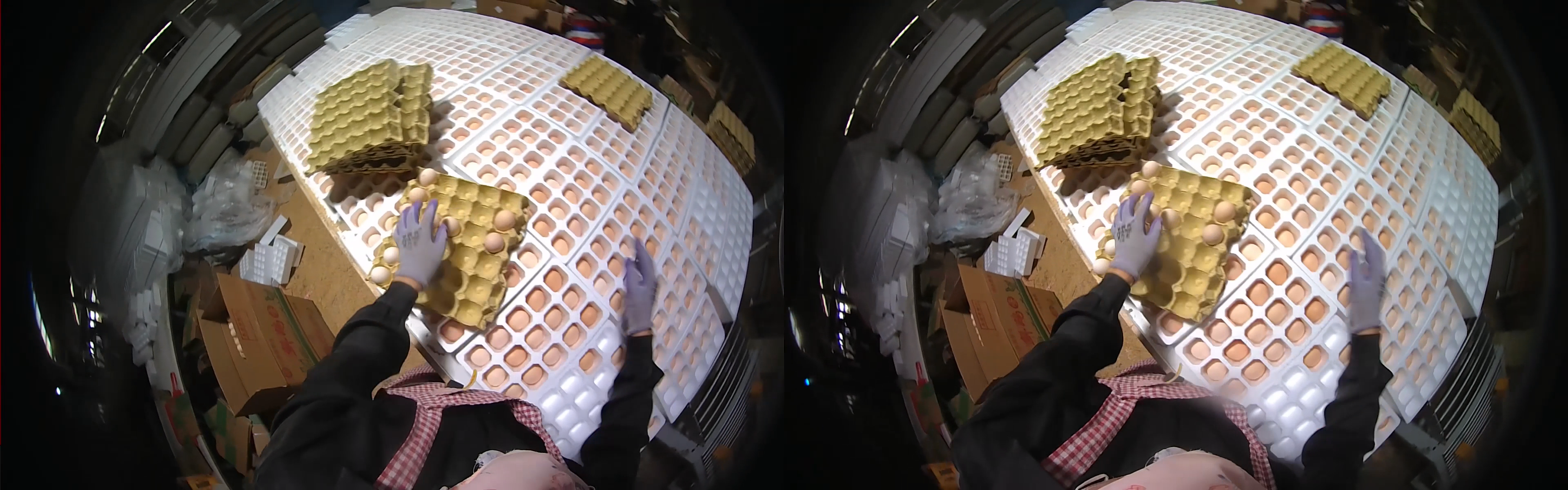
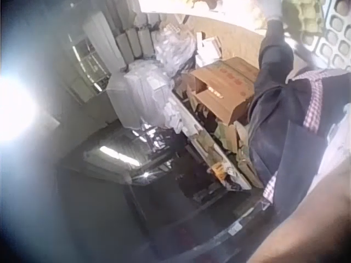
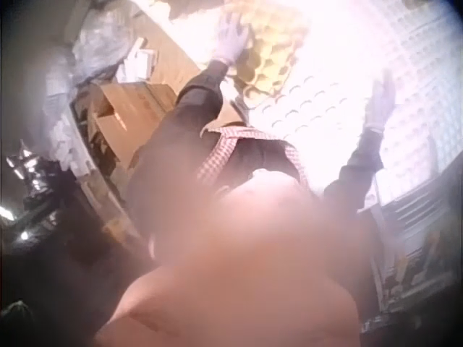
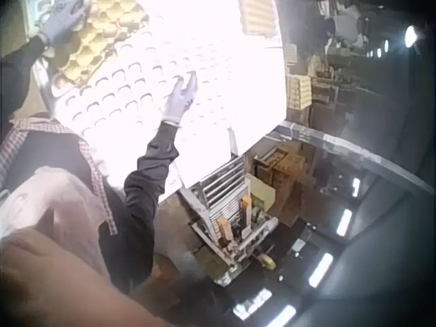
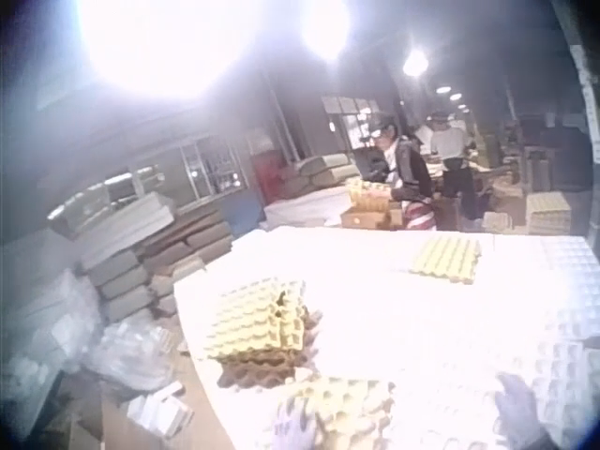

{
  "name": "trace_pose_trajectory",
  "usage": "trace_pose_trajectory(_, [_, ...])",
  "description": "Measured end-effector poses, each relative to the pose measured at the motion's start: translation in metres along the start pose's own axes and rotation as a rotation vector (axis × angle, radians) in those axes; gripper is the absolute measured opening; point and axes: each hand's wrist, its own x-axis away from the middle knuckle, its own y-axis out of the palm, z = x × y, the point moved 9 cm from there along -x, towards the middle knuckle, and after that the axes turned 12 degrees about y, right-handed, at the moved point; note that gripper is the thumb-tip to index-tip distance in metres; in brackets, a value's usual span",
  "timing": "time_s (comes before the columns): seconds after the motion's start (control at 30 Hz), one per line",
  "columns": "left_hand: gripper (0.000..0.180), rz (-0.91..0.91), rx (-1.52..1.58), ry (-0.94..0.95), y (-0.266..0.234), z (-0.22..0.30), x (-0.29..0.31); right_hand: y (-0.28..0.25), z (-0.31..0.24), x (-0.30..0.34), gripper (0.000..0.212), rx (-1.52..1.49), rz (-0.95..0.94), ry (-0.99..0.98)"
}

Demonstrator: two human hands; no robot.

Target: The person sorts eggs by picking them from a large white tray and placing them into cardboard egg cartons, then moves a full carton into a cardboard box.

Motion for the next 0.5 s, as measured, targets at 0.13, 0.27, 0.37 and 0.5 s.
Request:
trace_pose_trajectory(0.13, [0.038,-0.326,-0.019,-0.178,0.036,-0.077,-0.034,0.255,-0.138,0.014,0.048,0.298,-0.373,-0.566])
trace_pose_trajectory(0.27, [0.033,-0.456,-0.185,-0.367,0.099,-0.100,-0.050,0.426,-0.122,-0.036,0.042,0.397,-0.582,-0.559])
trace_pose_trajectory(0.37, [0.025,-0.087,0.454,-0.556,0.098,-0.126,-0.048,0.422,-0.137,-0.059,0.037,0.608,-0.527,-0.394])
trace_pose_trajectory(0.5, [0.020,0.326,1.110,-0.835,0.053,-0.155,-0.017,0.439,-0.093,-0.096,0.040,0.230,-0.671,-0.324])
